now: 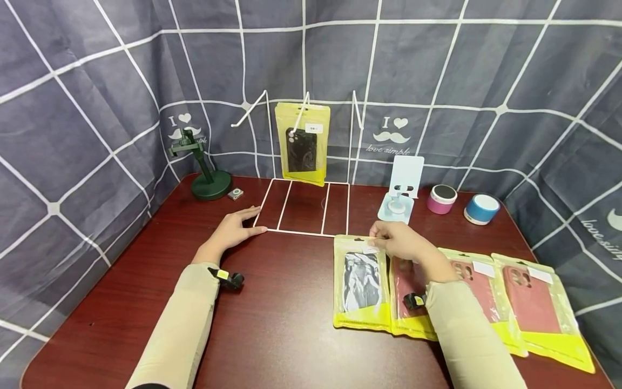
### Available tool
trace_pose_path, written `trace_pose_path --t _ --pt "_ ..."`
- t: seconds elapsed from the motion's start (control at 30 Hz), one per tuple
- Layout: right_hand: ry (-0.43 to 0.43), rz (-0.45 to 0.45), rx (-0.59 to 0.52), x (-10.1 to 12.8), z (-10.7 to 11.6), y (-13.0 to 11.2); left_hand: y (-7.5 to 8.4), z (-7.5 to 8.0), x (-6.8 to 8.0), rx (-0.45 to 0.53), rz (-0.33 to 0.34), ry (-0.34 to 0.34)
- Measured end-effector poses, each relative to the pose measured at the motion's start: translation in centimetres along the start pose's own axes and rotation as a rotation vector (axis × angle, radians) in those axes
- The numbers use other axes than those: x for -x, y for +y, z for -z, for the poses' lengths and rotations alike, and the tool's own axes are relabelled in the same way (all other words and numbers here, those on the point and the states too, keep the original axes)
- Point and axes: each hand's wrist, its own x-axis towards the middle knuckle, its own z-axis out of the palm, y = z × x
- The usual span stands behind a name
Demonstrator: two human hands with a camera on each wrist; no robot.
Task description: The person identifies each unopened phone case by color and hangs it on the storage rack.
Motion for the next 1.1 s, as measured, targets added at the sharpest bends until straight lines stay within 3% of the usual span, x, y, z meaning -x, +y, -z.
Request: trace_pose_path --t 0.17,0.3,0.53,0.7,0.83,1.1 --pt "0.037 0.039 -0.047 0.2 0.7 -0.5 -0.1 0.0 0.0 0.009 -0.006 0.010" --pt "0.082 0.006 -0.138 0.3 1.2 -1.2 -0.1 0.0 0.1 0.010 -0.007 0.015" --pt "0.211 0.078 -0.465 0.3 1.7 -3.6 -0.1 -0.1 0.0 0.003 -0.001 0.007" --pt "0.366 0.138 -0.600 0.1 2.4 -5.8 0.0 -0.1 0.0 -0.001 0.002 0.008" --pt "0.465 0.166 -0.641 -0.7 3.0 -8.0 -0.1 -0.1 0.0 -0.001 0.000 0.005" --pt "0.545 0.201 -0.650 -3.5 4.1 -13.2 -0.1 0.0 0.1 0.006 -0.010 0.005"
